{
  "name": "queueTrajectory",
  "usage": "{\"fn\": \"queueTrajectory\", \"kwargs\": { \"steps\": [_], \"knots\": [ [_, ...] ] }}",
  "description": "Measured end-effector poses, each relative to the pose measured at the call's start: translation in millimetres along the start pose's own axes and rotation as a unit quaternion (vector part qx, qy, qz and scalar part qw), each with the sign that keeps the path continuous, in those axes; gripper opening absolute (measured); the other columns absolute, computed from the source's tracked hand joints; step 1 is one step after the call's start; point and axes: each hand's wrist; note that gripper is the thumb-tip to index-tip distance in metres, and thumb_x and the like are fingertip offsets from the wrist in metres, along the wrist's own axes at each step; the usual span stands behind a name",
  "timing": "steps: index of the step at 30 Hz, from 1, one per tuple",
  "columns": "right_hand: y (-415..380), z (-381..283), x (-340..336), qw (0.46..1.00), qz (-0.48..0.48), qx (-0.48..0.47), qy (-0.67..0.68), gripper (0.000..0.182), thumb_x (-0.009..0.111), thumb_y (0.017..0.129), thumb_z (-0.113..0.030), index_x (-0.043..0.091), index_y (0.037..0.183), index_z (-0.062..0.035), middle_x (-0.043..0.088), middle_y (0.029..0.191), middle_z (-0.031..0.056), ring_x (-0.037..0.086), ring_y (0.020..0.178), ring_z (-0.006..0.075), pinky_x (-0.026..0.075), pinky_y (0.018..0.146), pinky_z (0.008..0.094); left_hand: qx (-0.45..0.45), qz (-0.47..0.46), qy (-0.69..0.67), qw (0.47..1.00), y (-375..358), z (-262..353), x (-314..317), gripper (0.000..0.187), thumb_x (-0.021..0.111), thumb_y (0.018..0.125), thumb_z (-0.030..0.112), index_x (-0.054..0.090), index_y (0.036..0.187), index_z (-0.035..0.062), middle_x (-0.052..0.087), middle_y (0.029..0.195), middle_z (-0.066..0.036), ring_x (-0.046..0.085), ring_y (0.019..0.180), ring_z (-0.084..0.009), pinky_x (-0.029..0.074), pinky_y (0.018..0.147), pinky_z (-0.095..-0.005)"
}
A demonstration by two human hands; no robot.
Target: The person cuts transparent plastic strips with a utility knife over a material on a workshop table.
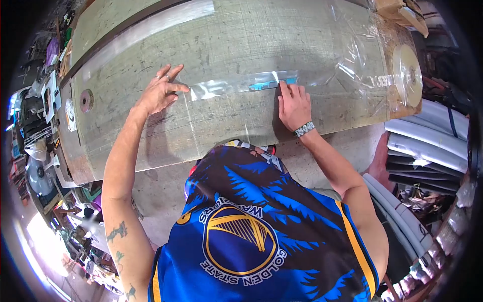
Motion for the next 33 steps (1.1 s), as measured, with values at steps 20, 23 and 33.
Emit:
{"fn": "queueTrajectory", "kwargs": {
  "steps": [20, 23, 33],
  "knots": [
    [132, 91, 18, 0.984, -0.065, -0.135, 0.093, 0.033, 0.069, 0.092, -0.028, 0.063, 0.118, -0.0085, 0.059, 0.127, 0.0089, 0.053, 0.122, 0.0320, 0.042, 0.101, 0.0478, -0.005, -0.005, -0.028, 1.000, 4, -3, 3, 0.051, 0.083, 0.073, 0.002, 0.078, 0.113, 0.0342, 0.031, 0.168, 0.008, 0.023, 0.156, -0.0323, 0.032, 0.126, -0.0488],
    [134, 79, 16, 0.977, 0.005, -0.172, 0.128, 0.052, 0.070, 0.092, -0.041, 0.059, 0.131, -0.0081, 0.057, 0.136, 0.0112, 0.051, 0.126, 0.0332, 0.041, 0.104, 0.0489, -0.014, -0.003, -0.019, 1.000, 5, -1, -4, 0.051, 0.083, 0.074, 0.002, 0.078, 0.113, 0.0345, 0.031, 0.168, 0.008, 0.023, 0.156, -0.0319, 0.032, 0.125, -0.0496],
    [136, 25, -15, 0.977, 0.061, -0.142, 0.147, 0.045, 0.071, 0.092, -0.032, 0.061, 0.129, -0.0095, 0.059, 0.131, 0.0106, 0.056, 0.117, 0.0323, 0.045, 0.096, 0.0466, -0.001, 0.000, -0.023, 1.000, 1, -2, -3, 0.048, 0.082, 0.076, 0.003, 0.077, 0.114, 0.0322, 0.029, 0.169, 0.009, 0.024, 0.156, -0.0320, 0.032, 0.125, -0.0492]
  ]
}}
Point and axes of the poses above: each hand's wrist, its own y-axis towards the middle knuckle, its own x-axis out of the palm, z = x × y
